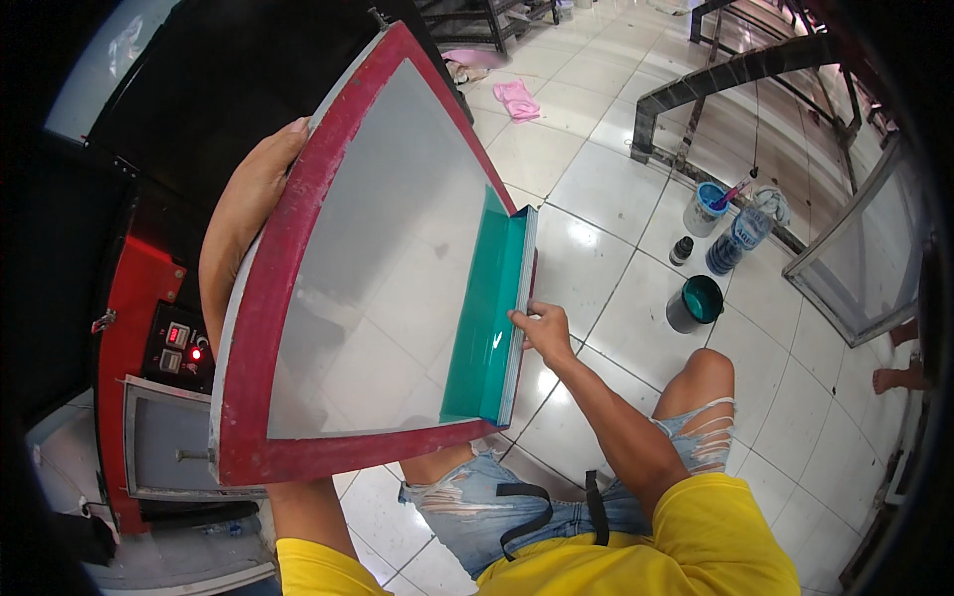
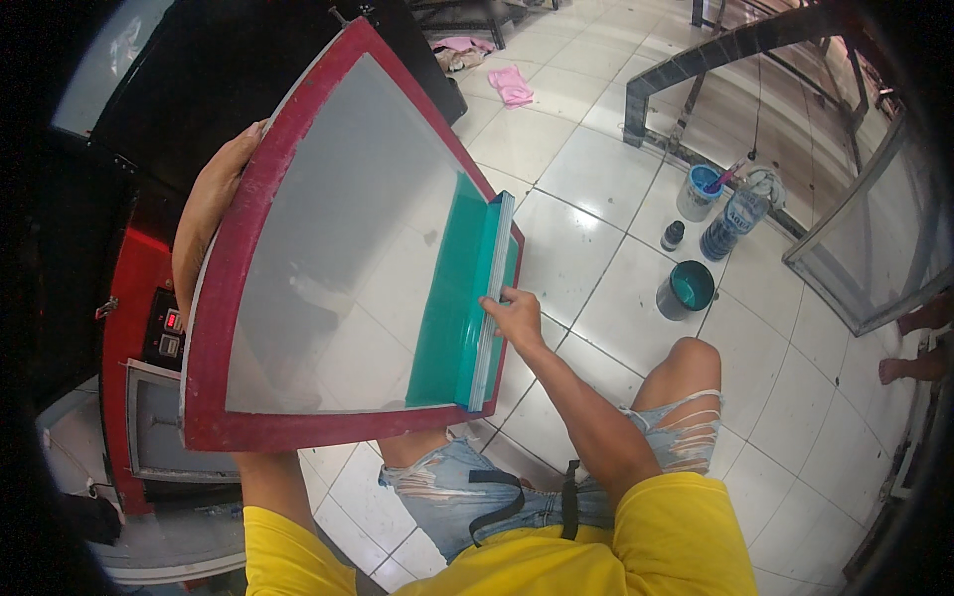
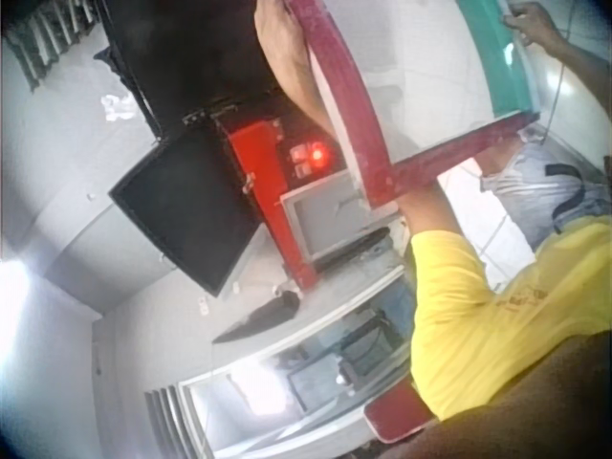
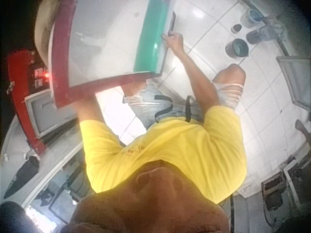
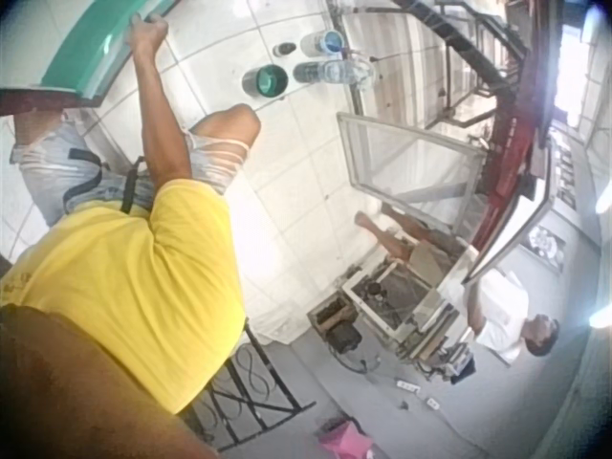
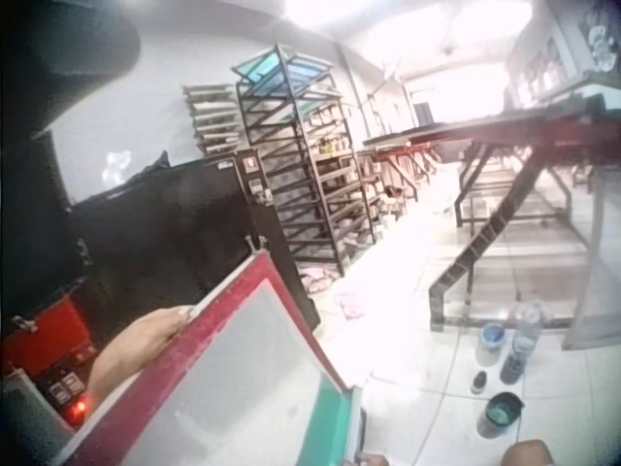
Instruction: The person takes a screen out of a drying cabinet, sits on the floor, and uses a scoop coater to apply a green emulsion to both sides of the screen mesh.
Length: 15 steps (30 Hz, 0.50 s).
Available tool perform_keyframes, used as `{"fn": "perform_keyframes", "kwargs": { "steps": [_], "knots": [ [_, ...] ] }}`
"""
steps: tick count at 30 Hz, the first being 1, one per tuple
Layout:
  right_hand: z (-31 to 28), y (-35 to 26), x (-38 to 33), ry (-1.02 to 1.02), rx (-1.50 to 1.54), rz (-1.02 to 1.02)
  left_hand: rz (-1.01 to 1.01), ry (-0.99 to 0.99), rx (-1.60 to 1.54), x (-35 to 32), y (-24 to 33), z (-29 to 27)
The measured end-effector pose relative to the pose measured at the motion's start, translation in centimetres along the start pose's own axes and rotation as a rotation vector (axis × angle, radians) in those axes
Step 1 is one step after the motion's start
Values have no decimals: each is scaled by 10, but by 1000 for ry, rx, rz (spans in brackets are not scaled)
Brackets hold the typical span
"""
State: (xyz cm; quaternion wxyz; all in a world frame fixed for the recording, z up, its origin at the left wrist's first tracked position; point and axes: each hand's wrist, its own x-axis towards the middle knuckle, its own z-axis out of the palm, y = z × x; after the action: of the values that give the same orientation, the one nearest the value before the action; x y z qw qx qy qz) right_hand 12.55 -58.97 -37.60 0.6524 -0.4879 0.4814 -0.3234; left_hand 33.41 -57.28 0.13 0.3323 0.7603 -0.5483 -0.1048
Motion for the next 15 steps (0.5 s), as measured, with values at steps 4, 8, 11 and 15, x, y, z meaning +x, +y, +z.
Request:
{"fn": "perform_keyframes", "kwargs": {
  "steps": [4, 8, 11, 15],
  "knots": [
    [-6, -17, -8, 13, 37, -6, -11, -21, -59, -1, 4, 12],
    [-4, -22, -5, 24, 52, -41, 16, -24, -24, -4, 10, 10],
    [1, -37, -11, -10, 60, -53, 60, 85, 27, -4, 6, 9],
    [-9, -45, -13, -6, 45, -49, 49, -131, -124, 18, -15, 18]
  ]
}}
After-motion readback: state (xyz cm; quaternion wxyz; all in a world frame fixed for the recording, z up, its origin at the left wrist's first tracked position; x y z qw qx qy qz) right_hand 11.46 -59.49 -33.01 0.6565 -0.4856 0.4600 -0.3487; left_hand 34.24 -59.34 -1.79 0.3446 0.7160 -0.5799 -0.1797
